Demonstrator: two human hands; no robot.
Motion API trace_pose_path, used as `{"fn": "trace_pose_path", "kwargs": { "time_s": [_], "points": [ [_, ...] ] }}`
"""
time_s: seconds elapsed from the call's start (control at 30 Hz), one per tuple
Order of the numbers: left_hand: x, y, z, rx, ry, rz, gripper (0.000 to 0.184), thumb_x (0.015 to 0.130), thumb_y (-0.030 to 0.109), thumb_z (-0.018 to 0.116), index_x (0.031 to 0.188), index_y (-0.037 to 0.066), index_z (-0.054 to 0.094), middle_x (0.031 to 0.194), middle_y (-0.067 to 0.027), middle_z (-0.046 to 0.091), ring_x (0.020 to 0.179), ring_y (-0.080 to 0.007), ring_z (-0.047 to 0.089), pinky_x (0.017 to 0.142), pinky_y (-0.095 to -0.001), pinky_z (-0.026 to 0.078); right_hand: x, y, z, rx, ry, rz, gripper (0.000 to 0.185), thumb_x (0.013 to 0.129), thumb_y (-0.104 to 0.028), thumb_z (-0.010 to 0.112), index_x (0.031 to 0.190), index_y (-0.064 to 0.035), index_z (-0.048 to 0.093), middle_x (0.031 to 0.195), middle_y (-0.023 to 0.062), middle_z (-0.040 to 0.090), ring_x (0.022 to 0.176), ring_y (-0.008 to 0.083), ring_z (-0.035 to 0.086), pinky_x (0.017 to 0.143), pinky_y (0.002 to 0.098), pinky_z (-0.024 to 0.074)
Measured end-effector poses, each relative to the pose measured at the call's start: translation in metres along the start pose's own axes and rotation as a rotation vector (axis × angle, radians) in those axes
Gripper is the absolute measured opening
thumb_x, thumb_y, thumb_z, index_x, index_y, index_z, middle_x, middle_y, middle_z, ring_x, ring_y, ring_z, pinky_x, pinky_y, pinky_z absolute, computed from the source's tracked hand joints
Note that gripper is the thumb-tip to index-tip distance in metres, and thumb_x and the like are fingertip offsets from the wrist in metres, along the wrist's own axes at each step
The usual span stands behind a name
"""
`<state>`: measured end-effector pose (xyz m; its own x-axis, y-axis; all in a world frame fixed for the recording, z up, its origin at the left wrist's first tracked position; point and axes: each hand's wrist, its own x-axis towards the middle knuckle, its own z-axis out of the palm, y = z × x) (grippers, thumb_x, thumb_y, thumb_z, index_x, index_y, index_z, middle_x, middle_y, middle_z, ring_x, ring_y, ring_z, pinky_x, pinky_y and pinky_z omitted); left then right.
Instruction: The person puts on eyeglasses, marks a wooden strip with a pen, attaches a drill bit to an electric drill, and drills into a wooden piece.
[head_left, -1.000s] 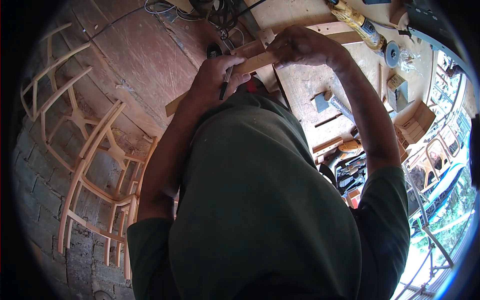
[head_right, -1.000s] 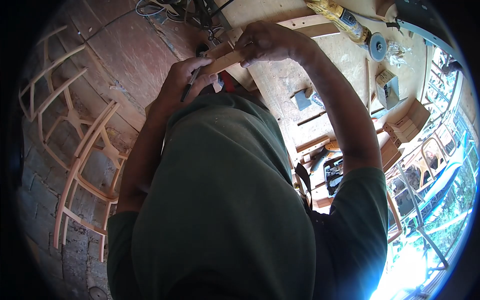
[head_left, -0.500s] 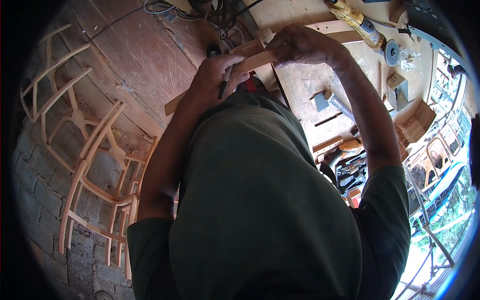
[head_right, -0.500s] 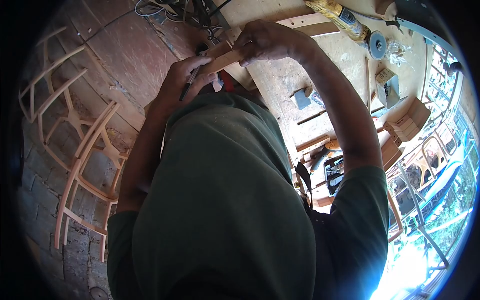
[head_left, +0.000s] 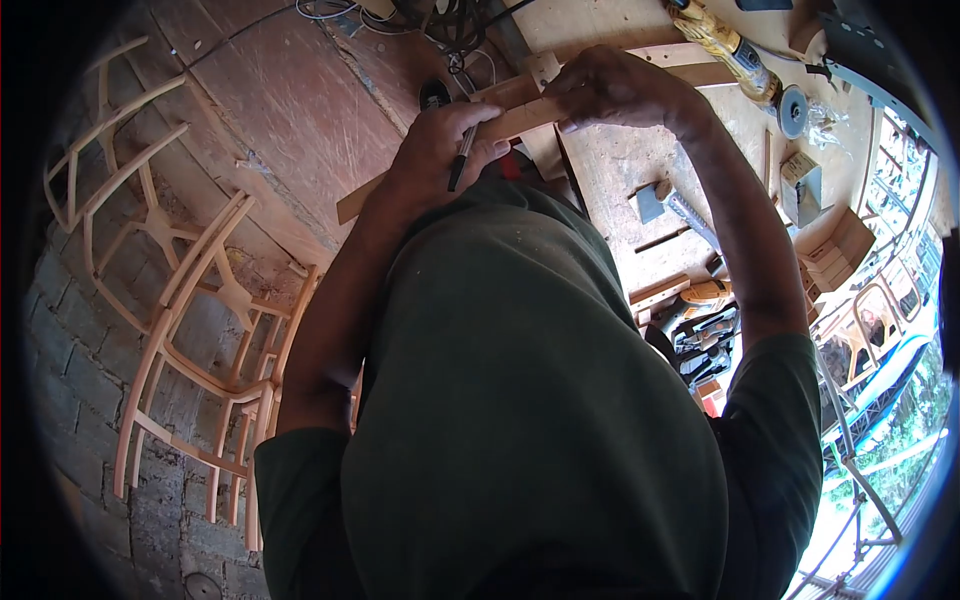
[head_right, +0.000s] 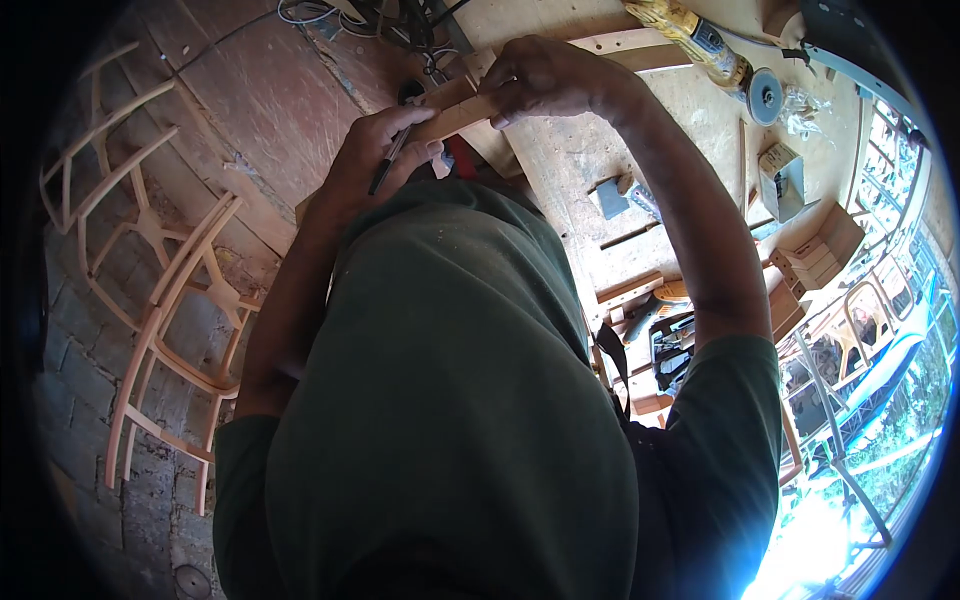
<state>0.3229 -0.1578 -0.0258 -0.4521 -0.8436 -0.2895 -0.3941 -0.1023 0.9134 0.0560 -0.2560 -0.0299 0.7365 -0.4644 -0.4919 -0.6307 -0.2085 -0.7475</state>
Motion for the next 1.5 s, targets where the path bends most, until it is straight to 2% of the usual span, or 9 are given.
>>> {"fn": "trace_pose_path", "kwargs": {
  "time_s": [0.43, 0.53, 0.63, 0.73, 0.83, 0.93, 1.03, 1.33, 1.5],
  "points": [
    [-0.001, 0.008, -0.004, -0.057, -0.041, -0.075, 0.045, 0.094, 0.018, 0.069, 0.125, -0.013, 0.059, 0.097, -0.0209, 0.071, 0.088, -0.0197, 0.069, 0.083, -0.0331, 0.053, 0.002, 0.002, 0.000, -0.103, 0.006, -0.067, 0.053, 0.074, -0.039, 0.088, 0.115, -0.0083, 0.075, 0.115, 0.0127, 0.070, 0.103, 0.0281, 0.069, 0.095, 0.0396, 0.0522],
    [-0.001, 0.003, -0.001, -0.113, 0.027, -0.087, 0.047, 0.087, 0.026, 0.079, 0.119, -0.007, 0.066, 0.102, -0.0232, 0.072, 0.092, -0.0320, 0.072, 0.083, -0.0385, 0.055, 0.002, 0.001, 0.001, -0.030, -0.014, -0.019, 0.052, 0.075, -0.038, 0.088, 0.115, -0.0084, 0.075, 0.113, 0.0119, 0.071, 0.104, 0.0277, 0.069, 0.096, 0.0396, 0.0517],
    [0.000, 0.002, -0.002, -0.070, 0.132, -0.198, 0.049, 0.092, 0.033, 0.075, 0.122, -0.005, 0.066, 0.100, -0.0181, 0.072, 0.092, -0.0251, 0.070, 0.084, -0.0358, 0.054, 0.003, 0.000, -0.001, -0.049, -0.030, -0.038, 0.050, 0.075, -0.037, 0.088, 0.114, -0.0079, 0.075, 0.112, 0.0114, 0.071, 0.103, 0.0263, 0.070, 0.095, 0.0383, 0.0528],
    [0.004, -0.009, -0.008, -0.216, 0.271, -0.151, 0.061, 0.104, 0.046, 0.057, 0.132, -0.008, 0.058, 0.103, -0.0135, 0.070, 0.094, -0.0185, 0.067, 0.087, -0.0320, 0.053, -0.001, -0.007, -0.003, 0.017, -0.011, 0.026, 0.045, 0.074, -0.039, 0.085, 0.111, -0.0122, 0.078, 0.111, 0.0109, 0.070, 0.111, 0.0281, 0.063, 0.100, 0.0383, 0.0481],
    [0.006, -0.010, -0.010, -0.414, 0.360, -0.254, 0.072, 0.107, 0.057, 0.038, 0.133, -0.007, 0.058, 0.100, -0.0117, 0.070, 0.090, -0.0171, 0.067, 0.086, -0.0314, 0.054, 0.001, 0.001, 0.002, 0.066, -0.005, 0.037, 0.044, 0.074, -0.037, 0.086, 0.110, -0.0123, 0.078, 0.111, 0.0115, 0.067, 0.110, 0.0284, 0.064, 0.099, 0.0383, 0.0492],
    [0.008, -0.009, -0.009, -0.544, 0.410, -0.251, 0.071, 0.106, 0.059, 0.039, 0.129, -0.004, 0.062, 0.099, -0.0097, 0.071, 0.090, -0.0150, 0.067, 0.081, -0.0284, 0.053, 0.002, 0.003, 0.002, 0.079, -0.017, 0.035, 0.044, 0.074, -0.035, 0.087, 0.110, -0.0114, 0.078, 0.110, 0.0118, 0.066, 0.108, 0.0284, 0.065, 0.098, 0.0382, 0.0504],
    [0.011, -0.003, -0.003, -0.569, 0.424, -0.249, 0.072, 0.106, 0.059, 0.038, 0.130, -0.004, 0.061, 0.098, -0.0105, 0.071, 0.091, -0.0167, 0.068, 0.082, -0.0302, 0.055, 0.001, 0.001, 0.003, -0.091, 0.037, -0.049, 0.048, 0.076, -0.035, 0.087, 0.113, -0.0065, 0.075, 0.110, 0.0121, 0.071, 0.101, 0.0260, 0.071, 0.094, 0.0374, 0.0543],
    [0.017, 0.010, 0.004, -0.647, 0.425, -0.286, 0.076, 0.105, 0.059, 0.040, 0.132, -0.011, 0.053, 0.109, -0.0205, 0.066, 0.102, -0.0282, 0.070, 0.091, -0.0384, 0.058, 0.004, 0.007, 0.005, 0.008, 0.015, -0.022, 0.049, 0.074, -0.038, 0.087, 0.111, -0.0084, 0.076, 0.111, 0.0114, 0.065, 0.108, 0.0281, 0.066, 0.097, 0.0367, 0.0512],
    [0.017, 0.012, 0.007, -0.651, 0.374, -0.302, 0.079, 0.106, 0.059, 0.034, 0.136, -0.012, 0.048, 0.111, -0.0194, 0.064, 0.106, -0.0306, 0.069, 0.093, -0.0414, 0.057, 0.003, 0.005, 0.005, -0.003, 0.019, -0.026, 0.049, 0.073, -0.038, 0.087, 0.111, -0.0086, 0.076, 0.111, 0.0106, 0.065, 0.108, 0.0279, 0.065, 0.097, 0.0367, 0.0509]
  ]
}}
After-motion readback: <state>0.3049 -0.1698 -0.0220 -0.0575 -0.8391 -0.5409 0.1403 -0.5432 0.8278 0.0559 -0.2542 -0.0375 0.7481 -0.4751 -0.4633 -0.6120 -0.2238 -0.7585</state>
